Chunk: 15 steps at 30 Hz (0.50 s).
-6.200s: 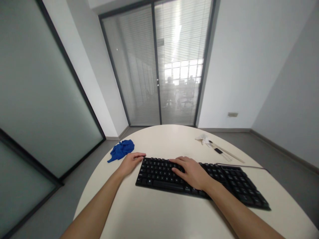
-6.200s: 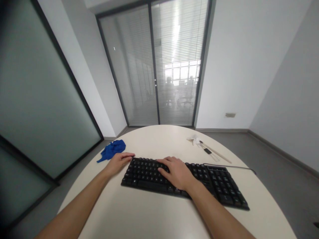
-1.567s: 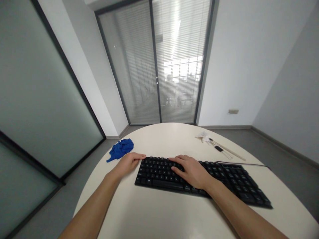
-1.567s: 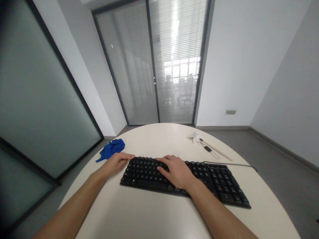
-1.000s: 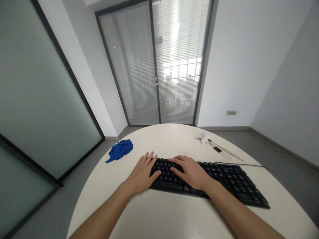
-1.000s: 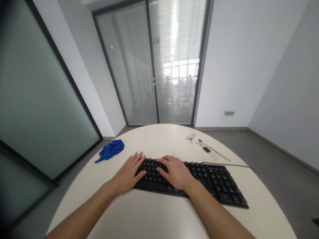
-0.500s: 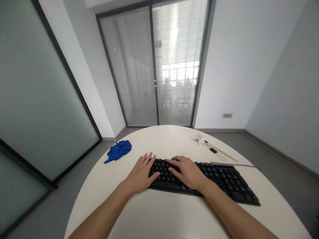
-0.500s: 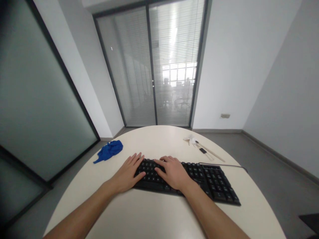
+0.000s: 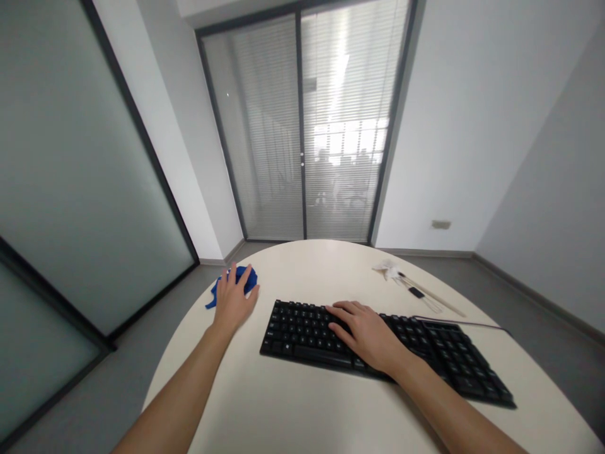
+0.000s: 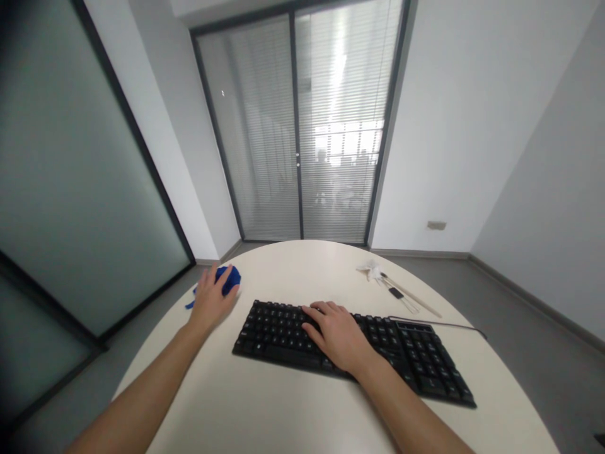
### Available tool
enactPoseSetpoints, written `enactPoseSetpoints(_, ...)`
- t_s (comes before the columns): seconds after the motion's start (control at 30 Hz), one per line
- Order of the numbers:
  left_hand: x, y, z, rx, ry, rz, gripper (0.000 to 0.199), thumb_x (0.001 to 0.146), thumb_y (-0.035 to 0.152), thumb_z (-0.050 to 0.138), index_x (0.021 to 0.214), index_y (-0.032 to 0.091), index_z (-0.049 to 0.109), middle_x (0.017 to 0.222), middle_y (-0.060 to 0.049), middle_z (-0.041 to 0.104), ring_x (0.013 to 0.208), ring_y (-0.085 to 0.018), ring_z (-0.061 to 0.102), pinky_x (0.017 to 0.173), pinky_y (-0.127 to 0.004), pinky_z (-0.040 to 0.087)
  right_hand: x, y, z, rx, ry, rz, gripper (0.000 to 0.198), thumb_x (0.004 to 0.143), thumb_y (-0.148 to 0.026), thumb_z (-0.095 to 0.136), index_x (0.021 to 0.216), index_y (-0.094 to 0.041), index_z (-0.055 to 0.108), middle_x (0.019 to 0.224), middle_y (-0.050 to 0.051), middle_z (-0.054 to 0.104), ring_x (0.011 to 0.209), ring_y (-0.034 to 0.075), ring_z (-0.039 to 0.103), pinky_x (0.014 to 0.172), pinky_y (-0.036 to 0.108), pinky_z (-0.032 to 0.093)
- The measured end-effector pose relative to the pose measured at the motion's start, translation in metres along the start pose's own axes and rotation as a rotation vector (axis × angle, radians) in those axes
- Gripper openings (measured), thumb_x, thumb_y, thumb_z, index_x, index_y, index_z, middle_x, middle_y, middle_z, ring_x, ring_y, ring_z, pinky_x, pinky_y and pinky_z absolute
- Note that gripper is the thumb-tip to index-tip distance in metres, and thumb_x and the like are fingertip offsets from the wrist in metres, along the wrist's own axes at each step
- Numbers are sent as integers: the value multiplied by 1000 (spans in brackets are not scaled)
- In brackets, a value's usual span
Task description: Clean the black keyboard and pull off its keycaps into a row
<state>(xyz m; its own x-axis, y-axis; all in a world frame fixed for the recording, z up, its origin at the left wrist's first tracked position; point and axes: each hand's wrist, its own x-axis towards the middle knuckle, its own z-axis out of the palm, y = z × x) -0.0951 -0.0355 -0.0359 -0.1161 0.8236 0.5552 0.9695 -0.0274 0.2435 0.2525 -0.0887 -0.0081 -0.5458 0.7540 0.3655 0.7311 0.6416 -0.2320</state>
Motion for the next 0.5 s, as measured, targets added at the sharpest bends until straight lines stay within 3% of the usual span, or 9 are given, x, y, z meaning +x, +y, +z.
enactPoseSetpoints(0.1,3,-17,12,18,-69,-147,70,90,55,54,153,29,37,161,-15,27,145,-47,23,111,-65,25,0,2,2,17,13,-6,37,101,-41,46,131,-27,63,123,10,67,109,28,62,96,47,51)
enactPoseSetpoints(0.2,4,-23,20,-6,-170,-238,65,92,60,49,147,26,45,154,-17,40,140,-46,35,110,-64,27,0,4,3,20,15,-1,38,101,-42,46,131,-27,63,123,9,67,110,28,62,96,47,51)
enactPoseSetpoints(0.37,7,-19,19,-47,-162,-138,45,96,50,44,123,20,63,133,-16,58,123,-35,53,107,-52,37,1,4,2,35,3,-1,38,101,-41,46,131,-25,63,123,9,67,110,28,62,98,48,50)
enactPoseSetpoints(0.5,7,-7,16,-141,-167,-24,29,93,46,52,98,20,64,106,-10,63,100,-28,61,95,-43,47,1,3,2,45,4,1,38,101,-41,46,131,-25,63,122,10,67,109,28,62,97,48,51)
